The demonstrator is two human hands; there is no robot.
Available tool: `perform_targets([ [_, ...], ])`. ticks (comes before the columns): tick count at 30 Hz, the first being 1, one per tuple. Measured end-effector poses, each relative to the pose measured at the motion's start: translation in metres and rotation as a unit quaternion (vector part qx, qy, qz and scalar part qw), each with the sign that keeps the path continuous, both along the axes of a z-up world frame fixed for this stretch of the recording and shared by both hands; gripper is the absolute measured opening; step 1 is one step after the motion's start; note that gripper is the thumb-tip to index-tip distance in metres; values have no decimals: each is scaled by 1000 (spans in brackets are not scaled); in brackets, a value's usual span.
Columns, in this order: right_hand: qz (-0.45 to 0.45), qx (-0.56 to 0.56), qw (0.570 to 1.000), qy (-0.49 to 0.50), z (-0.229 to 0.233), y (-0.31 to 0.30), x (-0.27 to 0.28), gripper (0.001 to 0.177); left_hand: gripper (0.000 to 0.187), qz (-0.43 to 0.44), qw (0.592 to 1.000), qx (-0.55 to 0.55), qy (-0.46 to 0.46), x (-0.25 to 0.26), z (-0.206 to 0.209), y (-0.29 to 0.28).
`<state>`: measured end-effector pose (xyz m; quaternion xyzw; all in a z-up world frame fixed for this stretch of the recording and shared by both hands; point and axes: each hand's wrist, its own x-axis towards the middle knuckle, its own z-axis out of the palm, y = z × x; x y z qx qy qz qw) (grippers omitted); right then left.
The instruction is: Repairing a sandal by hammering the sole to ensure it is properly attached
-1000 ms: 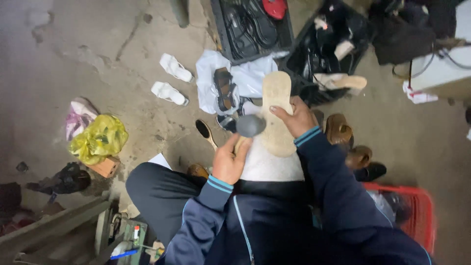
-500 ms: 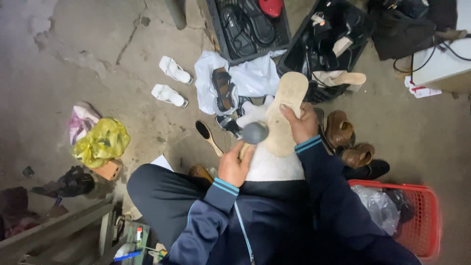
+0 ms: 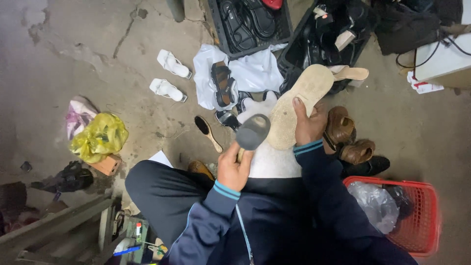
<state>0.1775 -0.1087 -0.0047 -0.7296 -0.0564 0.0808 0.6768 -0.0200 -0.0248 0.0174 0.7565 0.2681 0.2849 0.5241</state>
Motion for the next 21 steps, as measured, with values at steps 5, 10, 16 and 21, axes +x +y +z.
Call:
perform_targets([
  [5,-17,4,1000,-15,-8,0,0,64,24,7,999,-2,51,2,-14,5],
  [10,-5,3,1000,-6,6,1,-6,78,16,9,1000,8,0,-8,-48,1],
  [16,17,-61,997,41,6,-4,-11,68,11,-4,1000,15,23,-4,1,0],
  [21,-5,-74,997,25,-8,-7,3,69,18,-32,995,25,93,1,-19,2],
])
